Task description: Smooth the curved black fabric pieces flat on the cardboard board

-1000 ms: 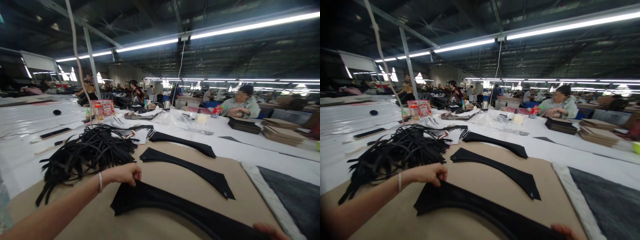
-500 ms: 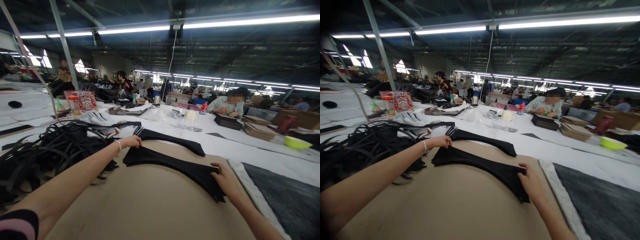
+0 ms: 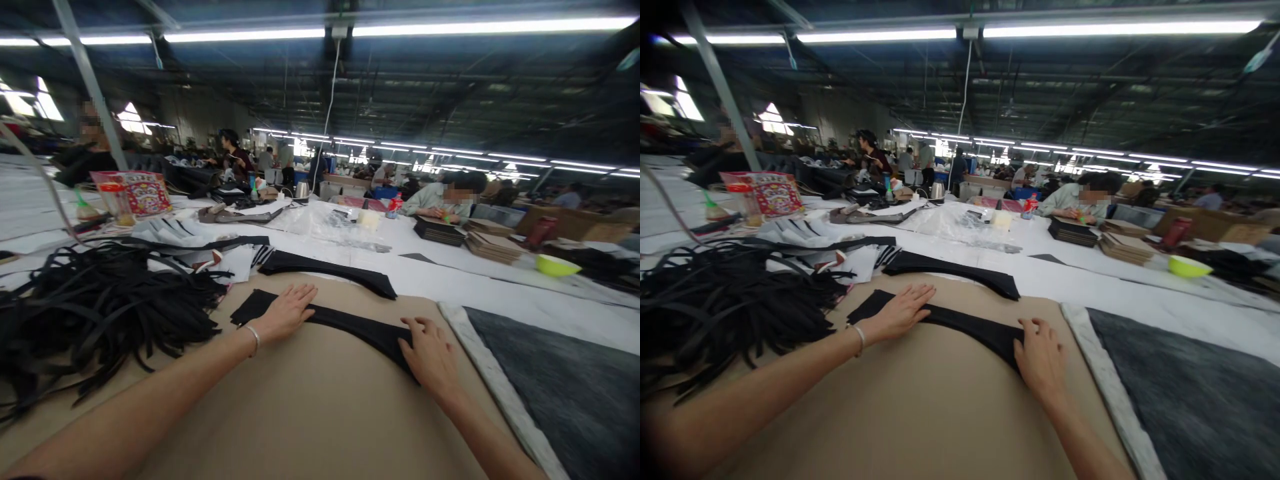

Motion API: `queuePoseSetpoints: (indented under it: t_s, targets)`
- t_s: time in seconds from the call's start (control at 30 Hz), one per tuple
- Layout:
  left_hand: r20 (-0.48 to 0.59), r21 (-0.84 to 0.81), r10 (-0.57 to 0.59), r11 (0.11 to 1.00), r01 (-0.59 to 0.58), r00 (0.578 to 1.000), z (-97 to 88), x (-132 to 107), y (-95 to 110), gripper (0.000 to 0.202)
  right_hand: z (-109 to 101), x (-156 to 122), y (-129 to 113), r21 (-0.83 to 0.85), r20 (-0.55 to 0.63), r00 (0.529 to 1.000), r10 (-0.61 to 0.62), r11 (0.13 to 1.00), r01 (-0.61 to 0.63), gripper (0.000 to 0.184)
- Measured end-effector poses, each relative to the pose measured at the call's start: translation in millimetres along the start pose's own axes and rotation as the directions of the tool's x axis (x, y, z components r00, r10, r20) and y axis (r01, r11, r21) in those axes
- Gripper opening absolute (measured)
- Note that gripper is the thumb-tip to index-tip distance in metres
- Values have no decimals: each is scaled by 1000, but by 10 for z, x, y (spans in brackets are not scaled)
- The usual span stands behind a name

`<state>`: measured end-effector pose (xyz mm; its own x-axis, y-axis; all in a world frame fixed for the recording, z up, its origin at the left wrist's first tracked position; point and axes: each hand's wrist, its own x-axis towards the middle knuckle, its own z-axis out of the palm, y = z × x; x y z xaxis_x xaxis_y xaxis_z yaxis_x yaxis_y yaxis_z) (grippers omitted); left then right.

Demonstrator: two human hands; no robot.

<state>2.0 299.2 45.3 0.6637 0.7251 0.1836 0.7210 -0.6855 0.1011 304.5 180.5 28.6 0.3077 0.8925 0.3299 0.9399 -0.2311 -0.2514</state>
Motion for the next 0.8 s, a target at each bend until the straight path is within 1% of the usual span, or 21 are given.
queuePoseSetpoints:
  t_s: [0.07, 0.13, 0.2, 0.23, 0.27, 0.3, 0.33, 0.37, 0.43, 0.47, 0.5, 0.53, 0.6, 0.63, 0.67, 0.7, 0.77, 0.8]
  targets:
    - [17, -24, 86, 996, -86, 996, 133, 37, 249, 54, -127, -136, -115, -22, 0, 1000, 3, 1000, -3, 34]
    - [32, -61, 142, 988, -140, 989, 275, 37, 404, 56, -275, -329, -208, -32, 27, 1000, -12, 999, 13, 31]
    - [51, -93, 168, 982, -163, 984, 448, 55, 422, 60, -414, -550, -252, -26, 71, 997, -31, 999, 33, 29]
    - [60, -54, 136, 990, -133, 989, 544, 87, 390, 61, -483, -672, -252, -13, 101, 994, -43, 999, 44, 26]
    - [84, -18, 141, 990, -140, 986, 637, 131, 347, 62, -556, -809, -238, 3, 128, 991, -48, 999, 48, 24]
    - [83, 9, 172, 985, -173, 982, 717, 177, 302, 62, -642, -966, -212, 23, 154, 987, -51, 999, 47, 23]
    - [84, 20, 203, 978, -205, 976, 774, 214, 264, 63, -742, -1147, -171, 48, 179, 982, -56, 998, 48, 22]
    - [62, 20, 212, 977, -213, 975, 806, 236, 237, 64, -859, -1350, -112, 75, 199, 978, -65, 996, 51, 22]
    - [-46, -7, 208, 978, -208, 977, 798, 224, 226, 67, -1132, -1807, 82, 122, 219, 974, -63, 992, 37, 22]
    - [-115, -26, 197, 979, -201, 974, 769, 197, 244, 68, -1279, -2048, 223, 137, 214, 976, -43, 990, 14, 21]
    - [-180, -41, 193, 978, -204, 965, 735, 162, 280, 68, -1424, -2290, 388, 150, 197, 980, 19, 987, -50, 21]
    - [-232, -50, 199, 975, -216, 952, 699, 122, 336, 67, -1564, -2530, 569, 134, 200, 975, 97, 983, -126, 22]
    - [-286, -61, 230, 965, -257, 930, 634, 33, 530, 62, -1814, -2994, 928, 54, 180, 955, 237, 967, -251, 20]
    - [-288, -71, 257, 955, -288, 923, 608, -18, 673, 59, -1919, -3215, 1080, -1, 177, 939, 294, 954, -299, 20]
    - [-271, -92, 282, 944, -316, 920, 583, -76, 852, 56, -2010, -3422, 1203, -42, 181, 928, 326, 945, -324, 22]
    - [-255, -122, 310, 929, -348, 916, 559, -144, 1064, 53, -2086, -3613, 1292, -59, 204, 921, 331, 944, -325, 23]
    - [-167, -211, 362, 896, -392, 917, 506, -313, 1572, 48, -2198, -3925, 1376, -73, 230, 927, 297, 955, -288, 25]
    - [-138, -261, 416, 860, -439, 899, 474, -416, 1853, 46, -2237, -4043, 1382, -81, 237, 934, 266, 964, -254, 27]
